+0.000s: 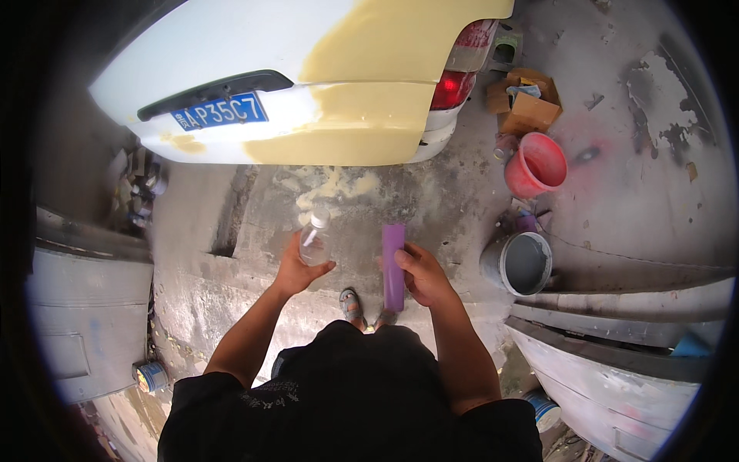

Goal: The person sands the rear body of a white van using a purple sanding block and sandpaper while pouring water from a plastic bottle, occasionally dipping the block into a bucket of water.

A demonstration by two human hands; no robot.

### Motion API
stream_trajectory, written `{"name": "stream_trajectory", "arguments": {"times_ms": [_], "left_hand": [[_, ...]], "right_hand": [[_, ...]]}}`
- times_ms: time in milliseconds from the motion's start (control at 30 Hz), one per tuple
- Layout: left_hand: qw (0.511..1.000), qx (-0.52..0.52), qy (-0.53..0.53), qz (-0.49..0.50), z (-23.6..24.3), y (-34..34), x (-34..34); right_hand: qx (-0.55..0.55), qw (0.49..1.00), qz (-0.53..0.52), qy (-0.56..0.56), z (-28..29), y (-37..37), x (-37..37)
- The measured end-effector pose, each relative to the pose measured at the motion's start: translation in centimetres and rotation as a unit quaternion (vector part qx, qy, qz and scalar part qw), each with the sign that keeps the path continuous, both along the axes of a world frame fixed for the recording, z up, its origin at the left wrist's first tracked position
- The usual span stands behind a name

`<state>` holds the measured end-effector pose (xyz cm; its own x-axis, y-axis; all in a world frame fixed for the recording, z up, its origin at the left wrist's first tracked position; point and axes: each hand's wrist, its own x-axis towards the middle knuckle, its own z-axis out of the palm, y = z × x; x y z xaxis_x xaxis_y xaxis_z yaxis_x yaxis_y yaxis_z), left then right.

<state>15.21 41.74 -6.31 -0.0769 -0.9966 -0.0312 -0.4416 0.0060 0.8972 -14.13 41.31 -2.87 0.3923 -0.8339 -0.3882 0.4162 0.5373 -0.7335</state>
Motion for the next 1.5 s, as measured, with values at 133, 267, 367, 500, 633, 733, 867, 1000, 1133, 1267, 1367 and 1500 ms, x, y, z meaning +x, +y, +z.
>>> {"name": "stream_trajectory", "arguments": {"times_ms": [133,267,367,500,633,733,867,1000,1133,1267,1367,1500], "left_hand": [[0.98,-0.053,-0.152,-0.119,-1.5,-0.4,-3.8],[0.927,-0.169,-0.227,-0.245,-3.7,-1.2,-7.9],[0.877,-0.267,-0.256,-0.307,-4.9,-1.8,-11.1],[0.826,-0.327,-0.278,-0.366,-5.8,-1.8,-16.7],[0.806,-0.295,-0.285,-0.426,-6.3,-1.7,-22.3],[0.803,-0.236,-0.264,-0.479,-6.4,-1.8,-27.2],[0.796,-0.129,-0.163,-0.569,-5.8,-2.0,-34.4],[0.739,-0.039,-0.121,-0.661,-7.2,-3.9,-40.2],[0.624,0.017,-0.131,-0.77,-6.0,-3.1,-49.2],[0.552,0.004,-0.129,-0.824,-8.5,-2.4,-57.1],[0.521,0.059,-0.182,-0.832,-13.8,-4.7,-62.6],[0.695,0.139,-0.089,-0.7,-20.8,-5.6,-70.3]], "right_hand": [[-0.028,0.999,0.01,-0.04,1.3,1.2,-2.0],[0.008,0.998,-0.039,-0.04,1.7,3.4,-3.8],[0.085,0.992,-0.091,0.016,1.2,5.4,-5.6],[0.18,0.964,-0.184,0.06,-0.2,8.1,-9.6],[0.116,0.937,-0.241,0.225,-2.1,10.4,-12.3],[0.1,0.927,-0.261,0.251,-2.5,12.5,-15.8],[-0.182,0.793,-0.21,0.542,-1.3,15.2,-20.6],[-0.282,0.744,-0.093,0.598,-0.2,17.7,-25.7],[-0.267,0.673,0.016,0.69,1.4,21.1,-30.2],[-0.233,0.64,0.016,0.732,2.1,23.6,-34.4],[-0.203,0.651,-0.068,0.728,0.4,25.5,-37.3],[0.018,0.682,-0.24,0.691,-6.9,30.3,-39.4]]}}
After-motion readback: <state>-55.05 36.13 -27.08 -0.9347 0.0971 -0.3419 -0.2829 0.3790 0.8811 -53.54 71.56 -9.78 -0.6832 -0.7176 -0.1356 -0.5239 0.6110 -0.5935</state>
